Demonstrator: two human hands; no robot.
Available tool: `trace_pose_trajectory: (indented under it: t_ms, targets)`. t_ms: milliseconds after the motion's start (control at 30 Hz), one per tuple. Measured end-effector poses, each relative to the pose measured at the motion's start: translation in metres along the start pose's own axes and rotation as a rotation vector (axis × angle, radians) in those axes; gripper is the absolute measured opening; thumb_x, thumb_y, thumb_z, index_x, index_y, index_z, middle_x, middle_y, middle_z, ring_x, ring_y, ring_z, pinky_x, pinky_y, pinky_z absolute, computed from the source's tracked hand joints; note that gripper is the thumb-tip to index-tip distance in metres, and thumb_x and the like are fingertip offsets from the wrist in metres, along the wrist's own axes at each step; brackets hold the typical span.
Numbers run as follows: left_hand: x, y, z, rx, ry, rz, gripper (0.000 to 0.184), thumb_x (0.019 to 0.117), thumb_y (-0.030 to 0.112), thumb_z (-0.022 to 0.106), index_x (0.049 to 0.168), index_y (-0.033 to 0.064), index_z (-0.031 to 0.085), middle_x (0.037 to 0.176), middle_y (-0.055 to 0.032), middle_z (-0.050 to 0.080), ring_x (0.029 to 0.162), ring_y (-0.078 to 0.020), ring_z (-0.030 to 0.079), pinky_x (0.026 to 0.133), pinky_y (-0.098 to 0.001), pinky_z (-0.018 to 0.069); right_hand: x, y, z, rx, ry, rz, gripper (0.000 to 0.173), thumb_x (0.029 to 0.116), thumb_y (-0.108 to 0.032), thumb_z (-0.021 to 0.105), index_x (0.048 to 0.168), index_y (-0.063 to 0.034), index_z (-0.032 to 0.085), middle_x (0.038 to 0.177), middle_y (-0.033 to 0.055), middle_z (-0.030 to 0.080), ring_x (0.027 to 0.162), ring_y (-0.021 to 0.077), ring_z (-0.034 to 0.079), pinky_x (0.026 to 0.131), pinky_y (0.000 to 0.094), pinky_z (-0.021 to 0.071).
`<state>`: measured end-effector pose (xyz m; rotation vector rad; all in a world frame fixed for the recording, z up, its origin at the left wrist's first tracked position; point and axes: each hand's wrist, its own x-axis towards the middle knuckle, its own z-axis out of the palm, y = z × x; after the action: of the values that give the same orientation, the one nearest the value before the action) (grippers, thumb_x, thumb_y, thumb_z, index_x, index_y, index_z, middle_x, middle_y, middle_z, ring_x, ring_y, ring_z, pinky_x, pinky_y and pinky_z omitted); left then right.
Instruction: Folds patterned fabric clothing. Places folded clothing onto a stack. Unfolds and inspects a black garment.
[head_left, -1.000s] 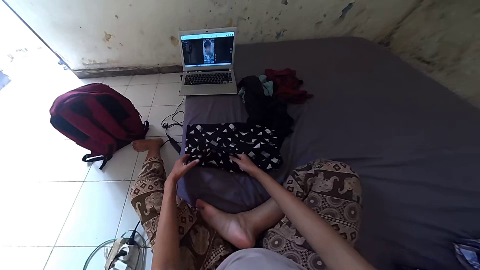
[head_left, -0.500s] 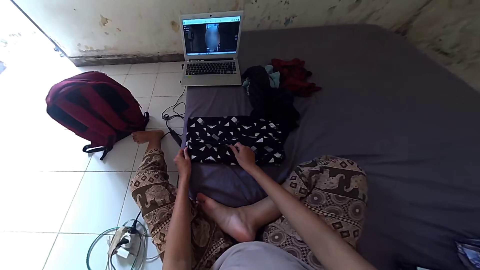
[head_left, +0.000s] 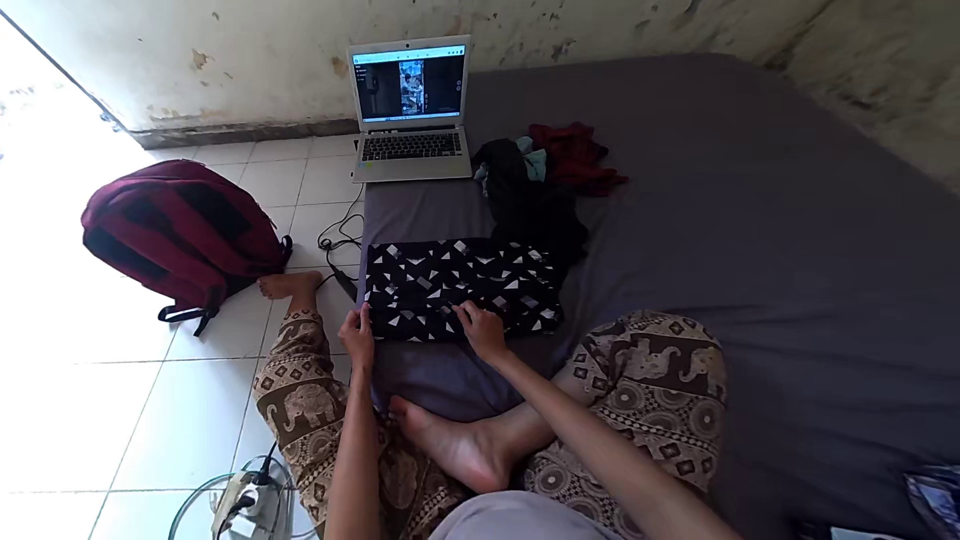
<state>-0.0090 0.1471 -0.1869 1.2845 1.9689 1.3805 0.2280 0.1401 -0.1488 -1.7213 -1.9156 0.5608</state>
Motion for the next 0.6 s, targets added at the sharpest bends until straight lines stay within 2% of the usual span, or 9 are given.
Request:
trace_pose_trajectory:
  t_ms: [67,133,267,367,433,500,533,600]
  targets:
    - [-0.001,-0.004,0.0,0.124,-0.032,0.003,0.033,0.1039,0.018,0.058,0.094,-0.0126,0.068,0.07,-0.0162,0.064,0.064,-0.0201,0.059,0.069,-0.0394,0.0487,0.005,0.007,-0.002,-0.065,-0.084,0.068,0.044,0.1098,-0.028,0.046,0.11,0.0104,0.067,0.089,0.0285,0.071,0.088,0.0467,0.072,0.079,0.059,0.0527]
    - [-0.001,-0.007,0.003,0.225,-0.063,0.013,0.036,0.1044,0.021,0.057,0.098,-0.0122,0.069,0.074,-0.0213,0.067,0.068,-0.0301,0.065,0.072,-0.0481,0.0509,0.007,0.019,-0.002,-0.148,-0.093,0.06,0.046,0.1103,-0.029,0.044,0.108,0.0111,0.067,0.087,0.0292,0.071,0.087,0.0479,0.072,0.078,0.0595,0.0532]
    - [0.002,-0.003,0.003,0.355,-0.121,0.011,0.04,0.106,0.026,0.054,0.103,-0.0109,0.07,0.082,-0.0253,0.07,0.078,-0.0407,0.069,0.08,-0.0574,0.0506,0.002,0.038,-0.01,-0.269,-0.035,0.099,0.05,0.1109,-0.031,0.042,0.104,0.0115,0.068,0.085,0.03,0.07,0.085,0.0494,0.072,0.075,0.0606,0.053]
    - [-0.002,0.003,0.002,0.433,-0.115,-0.004,0.041,0.1059,0.026,0.054,0.109,-0.012,0.069,0.089,-0.0281,0.072,0.088,-0.046,0.07,0.091,-0.0625,0.0464,0.0,0.046,-0.031,-0.292,-0.061,0.188,0.05,0.1117,-0.031,0.04,0.112,0.0107,0.068,0.094,0.0317,0.071,0.093,0.0509,0.071,0.08,0.0632,0.0524]
    - [-0.006,0.009,0.005,0.482,-0.041,0.016,0.04,0.1039,0.025,0.058,0.118,-0.0121,0.065,0.1,-0.0288,0.071,0.1,-0.047,0.069,0.1,-0.0647,0.041,0.0,0.05,-0.05,-0.221,-0.001,0.227,0.046,0.1117,-0.027,0.041,0.114,0.0111,0.066,0.098,0.0327,0.07,0.096,0.0515,0.069,0.083,0.0639,0.0512]
    - [-0.014,0.015,0.011,0.479,0.04,0.093,0.045,0.1005,0.025,0.061,0.125,-0.013,0.061,0.123,-0.032,0.065,0.12,-0.0498,0.06,0.106,-0.0689,0.0333,0.001,0.059,-0.071,-0.126,0.147,0.215,0.042,0.1105,-0.021,0.041,0.118,0.0122,0.065,0.106,0.0336,0.069,0.1,0.0504,0.069,0.086,0.0638,0.0515]
    - [-0.02,0.02,0.014,0.461,0.03,0.144,0.049,0.0998,0.026,0.061,0.13,-0.0132,0.059,0.134,-0.0326,0.06,0.13,-0.0504,0.053,0.11,-0.0707,0.0281,0.003,0.066,-0.082,-0.08,0.205,0.24,0.04,0.1099,-0.019,0.041,0.122,0.0126,0.063,0.114,0.0341,0.067,0.105,0.0492,0.066,0.092,0.0619,0.0505]
    - [-0.033,0.029,0.025,0.428,-0.058,0.282,0.058,0.099,0.032,0.06,0.137,-0.0112,0.056,0.146,-0.0318,0.051,0.141,-0.0521,0.042,0.114,-0.0765,0.0177,0.012,0.081,-0.099,0.004,0.268,0.356,0.039,0.1087,-0.016,0.042,0.129,0.0135,0.058,0.126,0.0349,0.06,0.118,0.0471,0.06,0.102,0.0561,0.0467]
